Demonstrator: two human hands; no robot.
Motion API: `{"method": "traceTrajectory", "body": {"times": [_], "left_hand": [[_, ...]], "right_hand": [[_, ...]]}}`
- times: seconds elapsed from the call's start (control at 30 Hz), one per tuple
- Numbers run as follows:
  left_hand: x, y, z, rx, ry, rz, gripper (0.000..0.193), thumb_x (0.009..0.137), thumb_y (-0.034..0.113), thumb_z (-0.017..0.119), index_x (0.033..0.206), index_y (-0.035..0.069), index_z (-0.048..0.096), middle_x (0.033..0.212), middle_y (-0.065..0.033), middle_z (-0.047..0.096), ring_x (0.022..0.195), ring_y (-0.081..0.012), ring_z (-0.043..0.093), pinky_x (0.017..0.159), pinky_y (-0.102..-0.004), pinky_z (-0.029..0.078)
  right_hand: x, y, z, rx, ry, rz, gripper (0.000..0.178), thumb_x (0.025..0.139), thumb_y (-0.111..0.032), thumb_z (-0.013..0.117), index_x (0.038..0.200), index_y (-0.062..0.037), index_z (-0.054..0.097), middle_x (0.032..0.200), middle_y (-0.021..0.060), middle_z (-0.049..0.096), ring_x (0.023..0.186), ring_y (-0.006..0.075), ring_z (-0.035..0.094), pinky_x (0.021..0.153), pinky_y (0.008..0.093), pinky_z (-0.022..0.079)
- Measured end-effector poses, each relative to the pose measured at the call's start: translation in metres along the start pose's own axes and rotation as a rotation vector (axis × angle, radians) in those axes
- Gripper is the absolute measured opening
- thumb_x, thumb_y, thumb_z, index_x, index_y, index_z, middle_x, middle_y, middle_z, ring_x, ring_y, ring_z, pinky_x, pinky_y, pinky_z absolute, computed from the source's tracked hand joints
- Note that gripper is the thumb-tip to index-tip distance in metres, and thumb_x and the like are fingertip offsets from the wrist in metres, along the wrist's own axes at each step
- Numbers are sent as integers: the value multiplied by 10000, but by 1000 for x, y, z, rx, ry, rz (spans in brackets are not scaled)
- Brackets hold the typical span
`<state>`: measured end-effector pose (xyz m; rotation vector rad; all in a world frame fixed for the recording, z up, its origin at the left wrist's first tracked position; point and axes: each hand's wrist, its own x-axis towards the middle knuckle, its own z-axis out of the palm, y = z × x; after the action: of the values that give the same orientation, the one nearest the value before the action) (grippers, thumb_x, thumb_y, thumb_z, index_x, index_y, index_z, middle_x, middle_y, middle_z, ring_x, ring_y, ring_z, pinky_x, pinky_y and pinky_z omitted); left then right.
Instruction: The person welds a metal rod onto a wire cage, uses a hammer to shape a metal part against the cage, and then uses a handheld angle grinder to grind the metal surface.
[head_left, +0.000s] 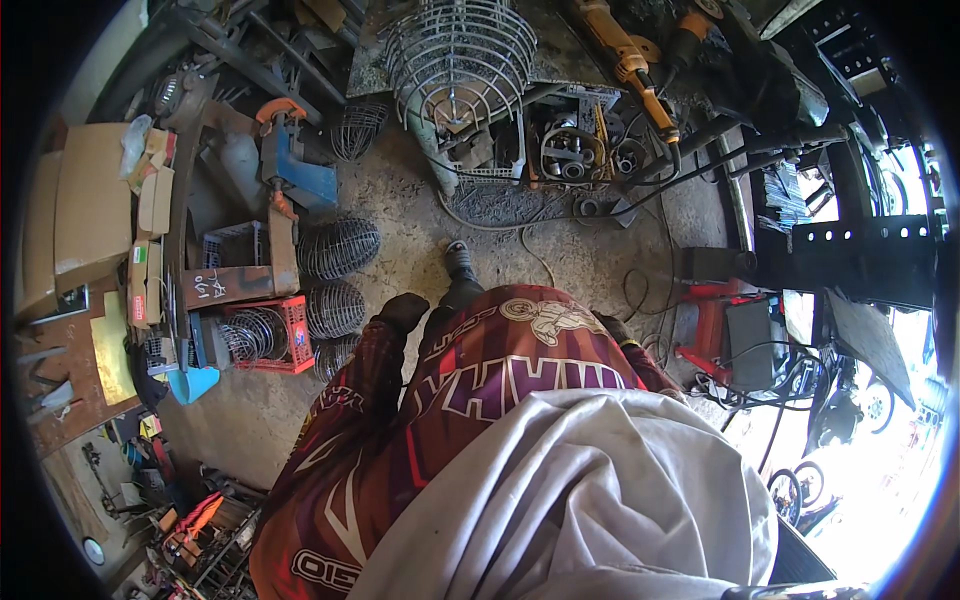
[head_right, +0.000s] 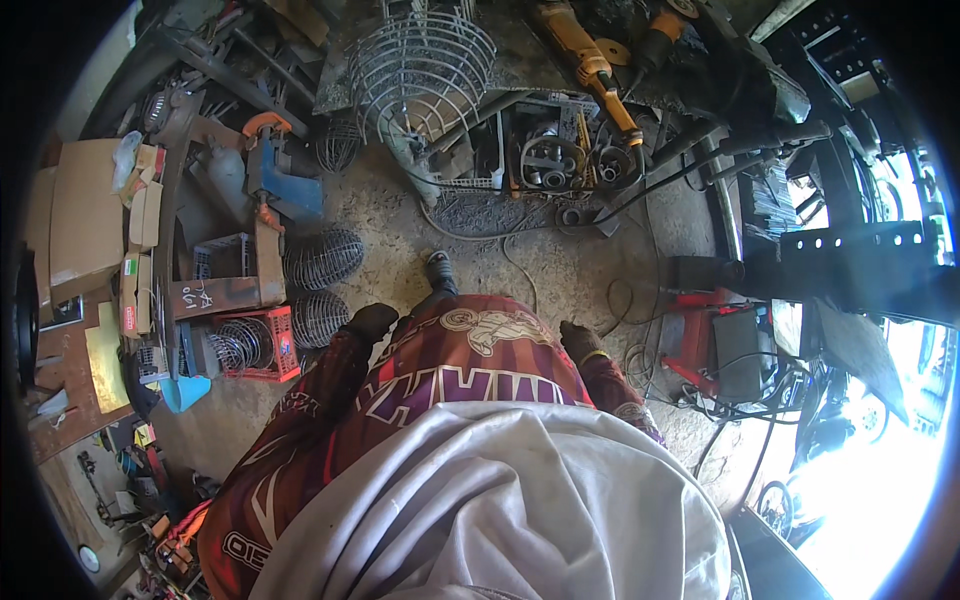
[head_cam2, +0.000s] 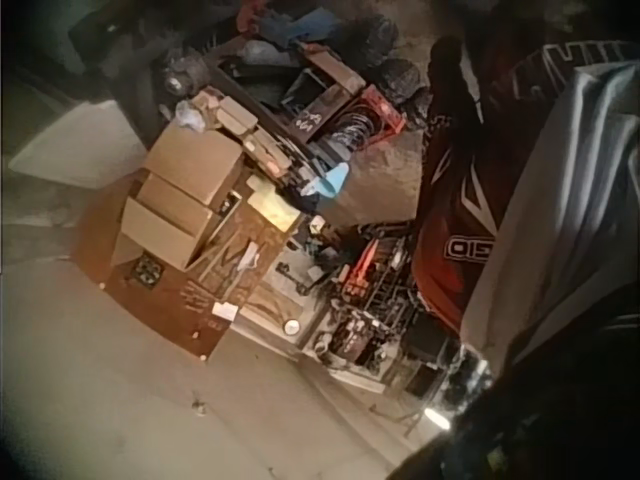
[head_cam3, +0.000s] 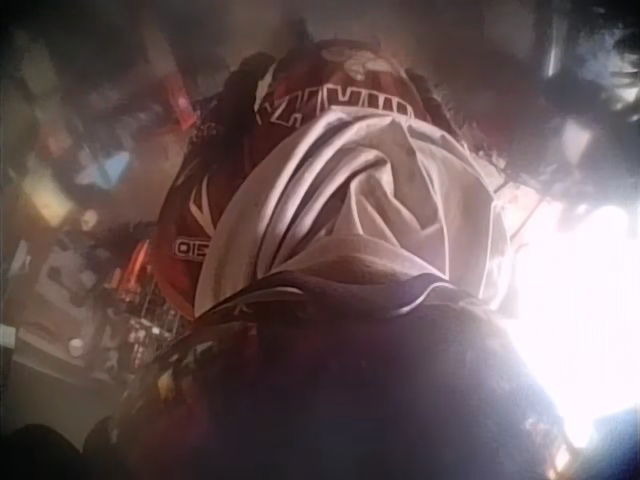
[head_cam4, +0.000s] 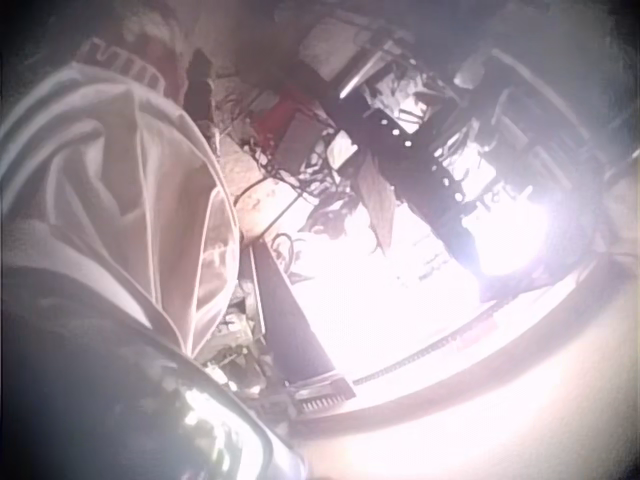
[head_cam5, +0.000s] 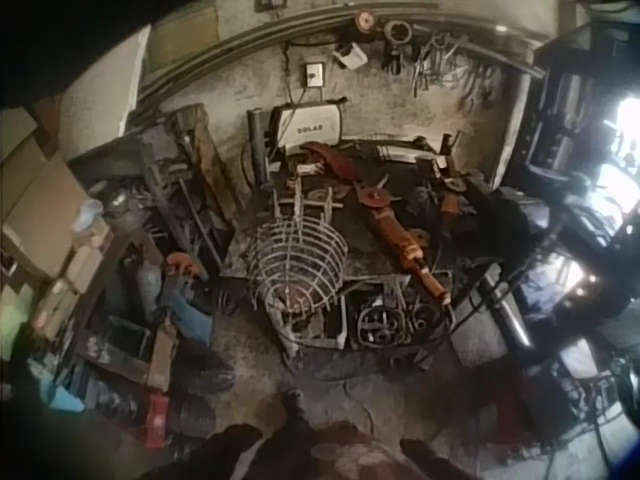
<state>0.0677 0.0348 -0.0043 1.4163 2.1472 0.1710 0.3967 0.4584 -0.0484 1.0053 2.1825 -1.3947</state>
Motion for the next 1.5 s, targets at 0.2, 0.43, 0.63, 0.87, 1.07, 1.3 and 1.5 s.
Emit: {"method": "traceTrajectory", "body": {"times": [0.2, 0.43, 0.63, 0.87, 1.07, 1.3, 1.5], "left_hand": [[21, 1, -8, 16, 25, 66, 156, 828, 141, 571, 937, 115, 680, 988, -149, 674, 1002, -352, 647, 831, -465, 531], [29, -9, 8, -162, -10, -53, 303, 883, 293, 522, 1030, 91, 694, 1078, -162, 675, 1010, -355, 643, 863, -451, 508], [21, -15, 17, -345, -108, -287, 367, 891, 355, 520, 1094, 114, 708, 1136, -163, 676, 1013, -345, 651, 886, -442, 501], [23, 11, -14, 27, -211, -118, 246, 888, 224, 521, 1030, 123, 694, 1064, -146, 673, 1020, -345, 649, 864, -449, 524], [27, 16, -19, -124, -235, -223, 250, 893, 216, 528, 1078, 143, 679, 1108, -143, 663, 1057, -336, 637, 876, -446, 520], [24, -15, -20, -455, -55, -498, 296, 909, 330, 558, 1027, 103, 708, 1034, -173, 695, 1018, -328, 661, 887, -413, 510], [47, -35, -155, -508, 814, -599, 343, 947, 344, 568, 1073, 52, 699, 1008, -173, 711, 954, -321, 684, 830, -383, 518]], "right_hand": [[10, 31, 6, -81, 72, -137, 337, 955, -384, 522, 1002, -86, 674, 813, 164, 677, 752, 324, 670, 633, 429, 492], [0, -34, -19, 227, 17, 184, 394, 964, -429, 549, 989, -56, 672, 741, 44, 625, 639, 167, 584, 586, 346, 472], [9, -34, -15, 407, 17, 197, 377, 957, -442, 577, 973, -77, 672, 738, 29, 619, 621, 148, 571, 562, 326, 457], [5, -34, -23, 269, -16, 208, 384, 943, -450, 576, 987, -79, 667, 742, 29, 622, 622, 149, 573, 559, 333, 457], [1, -41, -26, 252, 15, 226, 400, 939, -452, 580, 1025, -71, 664, 800, 39, 641, 657, 151, 584, 564, 341, 460], [5, -49, -19, 347, -10, 250, 386, 927, -454, 594, 974, -78, 670, 771, 41, 647, 643, 155, 587, 568, 343, 460], [0, -53, -20, 259, 3, 325, 386, 916, -463, 604, 914, -83, 670, 692, 30, 621, 540, 159, 545, 509, 345, 441]]}}
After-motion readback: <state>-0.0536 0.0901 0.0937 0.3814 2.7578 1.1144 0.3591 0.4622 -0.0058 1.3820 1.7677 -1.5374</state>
